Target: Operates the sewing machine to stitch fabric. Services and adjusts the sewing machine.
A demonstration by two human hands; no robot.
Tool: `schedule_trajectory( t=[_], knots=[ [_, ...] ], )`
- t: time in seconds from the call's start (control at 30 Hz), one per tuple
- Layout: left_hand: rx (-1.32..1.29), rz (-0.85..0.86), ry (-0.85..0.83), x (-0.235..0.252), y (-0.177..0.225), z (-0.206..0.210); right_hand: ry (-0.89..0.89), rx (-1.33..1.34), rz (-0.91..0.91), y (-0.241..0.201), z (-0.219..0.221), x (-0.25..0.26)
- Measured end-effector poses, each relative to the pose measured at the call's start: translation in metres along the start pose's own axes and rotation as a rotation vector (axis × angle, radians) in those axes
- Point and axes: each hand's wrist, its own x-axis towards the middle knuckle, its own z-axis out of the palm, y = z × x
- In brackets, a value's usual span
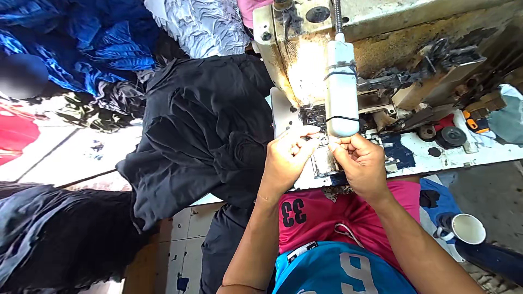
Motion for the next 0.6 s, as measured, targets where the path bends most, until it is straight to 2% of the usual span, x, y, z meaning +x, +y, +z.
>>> schedule_trajectory(
  t=[0.1, 0.27, 0.47, 0.6],
  knots=[
    [-0.137, -0.012, -0.047, -0.0007, -0.0016, 0.0036, 0.002, 0.020, 0.002, -0.0023, 0.0011, -0.0013],
    [-0.159, -0.035, -0.001, -0.0020, 0.0009, 0.0090, -0.023, 0.026, 0.014, -0.0014, 0.0002, -0.0028],
    [0.089, -0.015, -0.036, 0.0003, -0.0009, 0.0059, -0.085, 0.008, 0.025, 0.0010, -0.0010, -0.0039],
    [0.176, 0.035, -0.067, 0.0053, 0.0006, 0.0048, -0.044, -0.062, -0.039, 0.0046, 0.0037, -0.0025]
  ],
)
